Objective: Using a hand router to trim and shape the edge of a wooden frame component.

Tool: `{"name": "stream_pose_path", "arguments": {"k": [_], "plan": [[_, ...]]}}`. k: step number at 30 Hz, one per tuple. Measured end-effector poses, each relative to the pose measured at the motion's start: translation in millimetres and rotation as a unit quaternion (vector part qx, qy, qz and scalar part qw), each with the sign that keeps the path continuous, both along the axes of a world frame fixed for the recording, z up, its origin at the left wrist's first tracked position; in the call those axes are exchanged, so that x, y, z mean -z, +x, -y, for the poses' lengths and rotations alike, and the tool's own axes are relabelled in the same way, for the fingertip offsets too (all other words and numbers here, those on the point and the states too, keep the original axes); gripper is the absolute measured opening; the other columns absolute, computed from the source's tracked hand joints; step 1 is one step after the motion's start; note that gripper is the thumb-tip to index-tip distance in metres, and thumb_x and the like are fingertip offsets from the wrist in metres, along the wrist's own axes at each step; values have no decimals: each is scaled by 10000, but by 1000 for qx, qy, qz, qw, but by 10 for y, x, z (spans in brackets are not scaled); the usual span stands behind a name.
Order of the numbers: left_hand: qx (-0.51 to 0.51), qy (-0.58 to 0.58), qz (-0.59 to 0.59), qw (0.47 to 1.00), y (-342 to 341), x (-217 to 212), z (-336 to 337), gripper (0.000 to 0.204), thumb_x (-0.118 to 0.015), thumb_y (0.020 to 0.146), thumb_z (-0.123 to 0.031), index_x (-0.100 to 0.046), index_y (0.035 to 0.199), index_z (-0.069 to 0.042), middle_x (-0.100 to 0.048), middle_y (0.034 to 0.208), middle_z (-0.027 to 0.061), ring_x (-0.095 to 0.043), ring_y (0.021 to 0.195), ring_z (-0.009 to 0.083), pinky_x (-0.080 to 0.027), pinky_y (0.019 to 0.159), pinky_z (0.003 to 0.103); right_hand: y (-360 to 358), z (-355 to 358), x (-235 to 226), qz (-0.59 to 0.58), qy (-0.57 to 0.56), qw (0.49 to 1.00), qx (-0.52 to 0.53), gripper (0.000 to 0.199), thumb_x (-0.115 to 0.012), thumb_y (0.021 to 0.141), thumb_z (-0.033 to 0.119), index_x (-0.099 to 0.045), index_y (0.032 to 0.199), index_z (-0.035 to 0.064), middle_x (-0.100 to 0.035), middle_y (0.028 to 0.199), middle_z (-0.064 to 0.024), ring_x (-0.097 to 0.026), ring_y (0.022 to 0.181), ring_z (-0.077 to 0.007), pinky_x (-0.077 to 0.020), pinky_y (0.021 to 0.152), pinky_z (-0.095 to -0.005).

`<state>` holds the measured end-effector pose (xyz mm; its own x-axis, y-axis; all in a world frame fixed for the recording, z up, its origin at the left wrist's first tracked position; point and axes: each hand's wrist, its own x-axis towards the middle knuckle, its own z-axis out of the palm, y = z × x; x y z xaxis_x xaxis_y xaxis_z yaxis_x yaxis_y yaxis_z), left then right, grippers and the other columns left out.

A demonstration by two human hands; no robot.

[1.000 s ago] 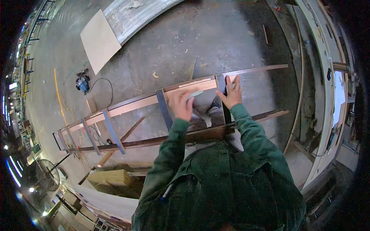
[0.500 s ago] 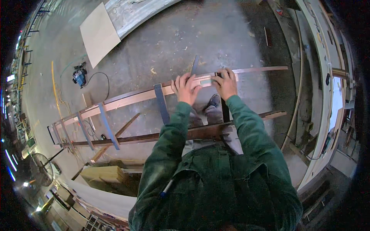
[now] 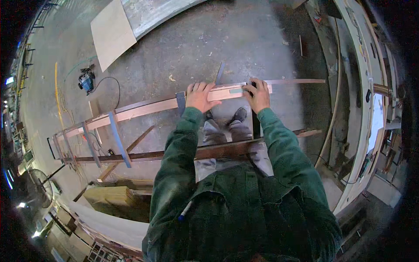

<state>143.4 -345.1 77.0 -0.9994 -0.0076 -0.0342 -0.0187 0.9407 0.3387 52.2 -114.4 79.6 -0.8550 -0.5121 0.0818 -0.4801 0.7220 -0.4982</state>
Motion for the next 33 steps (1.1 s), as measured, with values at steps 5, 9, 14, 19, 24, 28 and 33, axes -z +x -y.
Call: {"name": "stream_pose_path", "arguments": {"k": [5,9,14,19,24,28,33], "plan": [[-9,-18,17,1000,0,-22,16,713,-595,588,-657,-531,1090,-154,-498,960,60,-474,949,233,-315,840,382,9,46,-9,-6,6,1000,-2,223,-673,640,143,-646,859,174,-509,1055,-75,-446,1018,-295,-387,879,-395],[-19,-10,4,1000,-12,-25,17,713,-600,566,-671,-540,1053,-154,-497,951,56,-472,957,232,-321,831,382,11,61,-26,-13,6,1000,8,218,-667,646,147,-649,860,182,-513,1044,-59,-452,1002,-286,-394,863,-386],[-14,3,-3,1000,-7,-10,41,733,-605,548,-680,-544,1037,-137,-498,954,52,-473,950,232,-328,819,385,16,66,-28,-2,10,1000,13,216,-668,647,151,-652,859,187,-513,1033,-47,-453,1000,-277,-395,860,-382],[-15,2,-1,1000,-23,-20,41,719,-609,546,-676,-547,1011,-132,-495,939,50,-475,929,230,-328,812,383,6,66,-16,5,9,1000,17,223,-674,643,157,-654,863,190,-511,1012,-45,-453,996,-271,-392,856,-383],[-14,-23,1,1000,-26,-2,37,683,-607,558,-670,-550,985,-140,-491,921,45,-476,912,226,-332,796,383,1,87,-50,0,15,1000,15,231,-674,645,161,-656,872,193,-511,1011,-47,-452,998,-272,-391,854,-383],[-7,-41,13,999,-37,4,15,646,-601,581,-658,-550,975,-147,-490,909,33,-481,896,220,-337,788,392,-8,80,-41,3,21,1000,15,237,-675,645,167,-659,880,193,-512,1025,-53,-449,1004,-278,-387,858,-387],[-4,-52,21,998,-35,29,32,615,-603,587,-651,-556,957,-162,-500,930,32,-496,903,225,-351,779,404,-5,84,-60,21,13,1000,8,270,-680,647,166,-648,915,174,-500,1055,-73,-437,1016,-295,-383,869,-394]]}}
